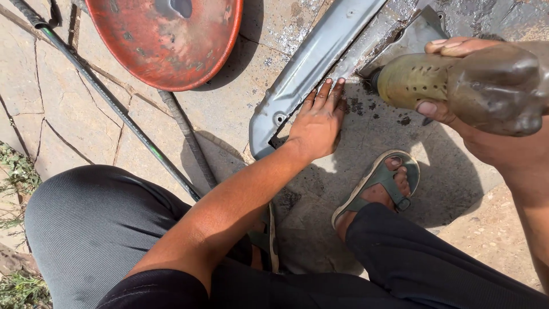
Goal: Cleaning metallic engine components with a brush and liquid from a bottle.
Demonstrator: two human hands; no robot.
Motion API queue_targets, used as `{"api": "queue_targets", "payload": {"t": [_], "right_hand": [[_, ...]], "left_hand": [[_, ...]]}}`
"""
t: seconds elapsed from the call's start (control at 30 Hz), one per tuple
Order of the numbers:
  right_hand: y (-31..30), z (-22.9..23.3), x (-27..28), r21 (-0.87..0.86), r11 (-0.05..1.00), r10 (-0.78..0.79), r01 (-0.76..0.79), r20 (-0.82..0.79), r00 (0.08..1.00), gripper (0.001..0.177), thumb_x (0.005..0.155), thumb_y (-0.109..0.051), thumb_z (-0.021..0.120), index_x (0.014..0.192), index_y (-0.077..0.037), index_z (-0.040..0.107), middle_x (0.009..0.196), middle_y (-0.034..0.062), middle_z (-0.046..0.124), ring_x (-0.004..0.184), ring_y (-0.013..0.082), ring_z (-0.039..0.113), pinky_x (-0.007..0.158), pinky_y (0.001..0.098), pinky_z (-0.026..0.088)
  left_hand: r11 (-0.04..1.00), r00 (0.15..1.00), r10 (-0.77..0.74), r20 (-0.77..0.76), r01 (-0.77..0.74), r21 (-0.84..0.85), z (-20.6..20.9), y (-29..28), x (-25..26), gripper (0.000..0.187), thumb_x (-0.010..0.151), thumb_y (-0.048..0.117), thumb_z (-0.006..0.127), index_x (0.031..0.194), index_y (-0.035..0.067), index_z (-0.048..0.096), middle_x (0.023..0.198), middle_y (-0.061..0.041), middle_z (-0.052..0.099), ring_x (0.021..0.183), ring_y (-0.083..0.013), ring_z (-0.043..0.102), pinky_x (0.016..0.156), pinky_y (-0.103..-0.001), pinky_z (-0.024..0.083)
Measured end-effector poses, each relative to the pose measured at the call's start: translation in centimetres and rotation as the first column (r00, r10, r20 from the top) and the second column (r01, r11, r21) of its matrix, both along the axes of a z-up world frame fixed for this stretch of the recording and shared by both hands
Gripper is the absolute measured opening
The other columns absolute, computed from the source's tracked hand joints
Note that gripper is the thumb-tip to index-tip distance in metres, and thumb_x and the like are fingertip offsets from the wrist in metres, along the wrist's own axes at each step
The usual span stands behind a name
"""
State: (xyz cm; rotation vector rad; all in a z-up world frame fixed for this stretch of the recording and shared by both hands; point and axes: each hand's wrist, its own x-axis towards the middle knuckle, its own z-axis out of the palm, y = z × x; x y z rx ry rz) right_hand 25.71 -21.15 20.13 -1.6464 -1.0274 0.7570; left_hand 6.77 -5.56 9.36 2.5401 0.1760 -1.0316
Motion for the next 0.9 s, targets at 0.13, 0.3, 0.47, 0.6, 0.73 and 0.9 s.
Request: {"api": "queue_targets", "payload": {"t": [0.13, 0.3, 0.47, 0.6, 0.73, 0.9], "right_hand": [[0.2, 0.2, -0.1, -0.08, 0.997, 0.001, 0.009, 0.131, 0.991, 0.05, 0.089, -0.008, 0.081, 0.131, -0.005, 0.055, 0.132, 0.0164, 0.064, 0.13, 0.0276, 0.064, 0.107, 0.0408, 0.057], [0.4, 0.9, -0.1, -0.083, 0.995, -0.047, 0.051, 0.056, 0.997, 0.05, 0.089, -0.008, 0.076, 0.131, -0.003, 0.049, 0.133, 0.0173, 0.06, 0.134, 0.0292, 0.06, 0.109, 0.0435, 0.054], [-0.6, -0.2, -0.3, -0.09, 0.992, -0.099, 0.088, -0.133, 0.986, 0.048, 0.092, -0.004, 0.076, 0.134, -0.01, 0.053, 0.138, 0.0112, 0.061, 0.138, 0.0239, 0.059, 0.117, 0.0413, 0.05], [-0.3, -0.3, 0.2, -0.088, 0.991, -0.105, 0.097, -0.091, 0.99, 0.047, 0.094, -0.007, 0.075, 0.134, -0.011, 0.052, 0.14, 0.0103, 0.06, 0.142, 0.025, 0.059, 0.118, 0.0418, 0.052], [-0.2, -0.1, 0.0, -0.051, 0.996, -0.075, 0.07, -0.11, 0.991, 0.047, 0.095, -0.007, 0.076, 0.136, -0.01, 0.054, 0.137, 0.011, 0.059, 0.141, 0.0253, 0.058, 0.116, 0.0401, 0.051], [-0.9, -0.9, 0.1, -0.104, 0.992, -0.081, 0.069, -0.112, 0.99, 0.051, 0.094, -0.005, 0.076, 0.137, -0.013, 0.051, 0.137, 0.0107, 0.059, 0.139, 0.0258, 0.06, 0.113, 0.039, 0.053]], "left_hand": [[0.999, 0.999, -0.038, -0.026, 0.038, 0.001, 0.2, 0.1, 1.9, 0.06, 0.09, 0.017, 0.06, 0.147, 0.004, 0.047, 0.168, -0.026, 0.003, 0.157, -0.0396, 0.002, 0.126, -0.054, 0.011], [1.0, 0.997, 0.028, 0.075, -0.028, 0.004, -0.9, -0.5, 2.3, 0.066, 0.085, 0.027, 0.065, 0.145, 0.004, 0.051, 0.168, -0.024, 0.006, 0.153, -0.0397, 0.002, 0.122, -0.056, 0.01], [0.995, 0.995, 0.071, -0.071, -0.076, -0.064, 2.0, 0.0, 0.1, 0.046, 0.097, 0.032, 0.062, 0.131, -0.001, 0.061, 0.168, -0.032, 0.01, 0.157, -0.0449, 0.0, 0.129, -0.055, 0.01], [0.997, 0.997, 0.072, 0.024, -0.07, -0.045, 0.0, -0.4, 1.2, 0.054, 0.091, 0.028, 0.062, 0.137, 0.0, 0.057, 0.165, -0.029, 0.014, 0.157, -0.0418, 0.004, 0.127, -0.055, 0.012], [0.999, 0.997, 0.001, 0.074, -0.005, 0.054, -1.1, -1.0, 2.3, 0.053, 0.093, 0.028, 0.058, 0.138, 0.001, 0.055, 0.164, -0.029, 0.014, 0.155, -0.0404, 0.004, 0.125, -0.055, 0.011], [0.998, 0.997, 0.031, 0.067, -0.034, 0.056, -0.4, -1.5, -0.6, 0.056, 0.091, 0.025, 0.06, 0.14, 0.0, 0.053, 0.162, -0.031, 0.017, 0.153, -0.0439, 0.008, 0.124, -0.054, 0.014]]}}
